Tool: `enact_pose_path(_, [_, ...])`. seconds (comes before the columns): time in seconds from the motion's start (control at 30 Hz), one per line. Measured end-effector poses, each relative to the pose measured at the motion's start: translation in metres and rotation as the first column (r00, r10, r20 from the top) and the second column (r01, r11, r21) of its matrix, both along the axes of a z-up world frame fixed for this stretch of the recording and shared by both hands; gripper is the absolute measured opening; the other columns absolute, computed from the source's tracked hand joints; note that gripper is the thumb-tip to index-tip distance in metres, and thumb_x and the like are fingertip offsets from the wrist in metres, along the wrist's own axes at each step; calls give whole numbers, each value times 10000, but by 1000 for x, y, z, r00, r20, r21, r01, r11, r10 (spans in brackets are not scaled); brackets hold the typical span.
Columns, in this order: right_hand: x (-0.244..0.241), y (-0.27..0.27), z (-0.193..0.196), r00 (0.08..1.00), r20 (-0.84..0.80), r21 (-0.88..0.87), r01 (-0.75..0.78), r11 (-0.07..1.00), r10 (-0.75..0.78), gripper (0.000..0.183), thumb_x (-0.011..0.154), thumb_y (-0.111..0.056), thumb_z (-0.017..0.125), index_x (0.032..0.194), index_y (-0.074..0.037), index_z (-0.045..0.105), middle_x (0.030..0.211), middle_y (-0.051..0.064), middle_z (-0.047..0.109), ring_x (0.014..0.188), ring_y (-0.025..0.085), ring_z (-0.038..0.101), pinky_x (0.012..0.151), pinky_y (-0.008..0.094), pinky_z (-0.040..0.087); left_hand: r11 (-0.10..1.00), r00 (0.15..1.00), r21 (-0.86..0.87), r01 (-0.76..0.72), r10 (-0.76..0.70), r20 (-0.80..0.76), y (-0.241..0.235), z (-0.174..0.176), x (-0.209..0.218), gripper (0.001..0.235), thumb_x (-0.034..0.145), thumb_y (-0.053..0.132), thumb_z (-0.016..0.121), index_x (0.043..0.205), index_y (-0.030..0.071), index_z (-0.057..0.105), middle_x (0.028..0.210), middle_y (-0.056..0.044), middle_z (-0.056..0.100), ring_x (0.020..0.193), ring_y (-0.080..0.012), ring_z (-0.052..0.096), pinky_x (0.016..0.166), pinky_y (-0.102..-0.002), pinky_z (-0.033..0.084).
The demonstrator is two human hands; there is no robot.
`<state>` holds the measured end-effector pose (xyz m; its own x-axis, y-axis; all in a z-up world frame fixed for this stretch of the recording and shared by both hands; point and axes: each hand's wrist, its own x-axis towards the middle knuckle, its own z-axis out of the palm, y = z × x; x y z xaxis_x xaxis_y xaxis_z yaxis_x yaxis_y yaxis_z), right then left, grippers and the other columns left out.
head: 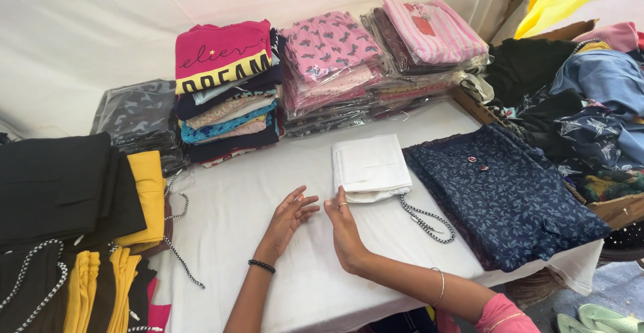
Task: The person folds a pair of dark blue patterned shorts on a white table, then folds a pair of white shorts with a drawstring. The person arranges the drawstring on the folded white shorts before placing them on a stack.
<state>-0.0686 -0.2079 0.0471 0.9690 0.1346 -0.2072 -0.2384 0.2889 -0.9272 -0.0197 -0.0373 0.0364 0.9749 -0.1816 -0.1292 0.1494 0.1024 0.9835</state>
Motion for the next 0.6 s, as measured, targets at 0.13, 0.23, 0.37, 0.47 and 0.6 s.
enact_pose_path(0.13, [11,-6,9,841,532,-110,-41,993,93,809,1013,-470,507,1648,-108,161,1707,206,260,1423,301,363,1168,420,301,955,993,-281,98,-111,-34,7,-19,7,629,1011,340,516,1545,34,385,1296,-156,663,1136,-202,659,997,-320,526])
enact_pose_path(0.23, [37,-11,8,580,744,-629,443,639,332,804,959,-369,566,1614,-120,171,1647,271,273,1365,412,395,1082,544,339,919,986,-376,120,-154,-62,5,-20,6,671,1032,389,512,1555,-6,369,1358,-206,605,1170,-218,625,1040,-340,521])
enact_pose_path(0.37, [69,-23,-16,851,307,-937,348,-22,426,802,932,-310,581,1581,-166,132,1621,331,234,1436,548,255,1071,692,228,881,969,-466,84,-182,-169,2,-8,3,737,1000,426,522,1524,-54,326,1470,-256,529,1300,-290,593,1066,-364,505])
enact_pose_path(0.47, [80,-27,-5,845,337,-921,387,-40,415,872,869,-92,564,1646,-247,201,1515,368,333,1370,525,413,1015,610,378,890,967,-442,115,-202,-155,2,-6,1,771,990,446,521,1528,-63,307,1486,-279,510,1325,-332,571,1080,-373,497])
enact_pose_path(0.6, [122,-37,-44,793,450,-861,507,-35,410,653,935,-65,549,1569,-131,405,1508,317,458,1288,452,585,947,533,518,894,958,-382,235,-279,-64,3,-11,3,767,960,386,544,1541,-44,286,1516,-255,485,1359,-320,552,1113,-376,483])
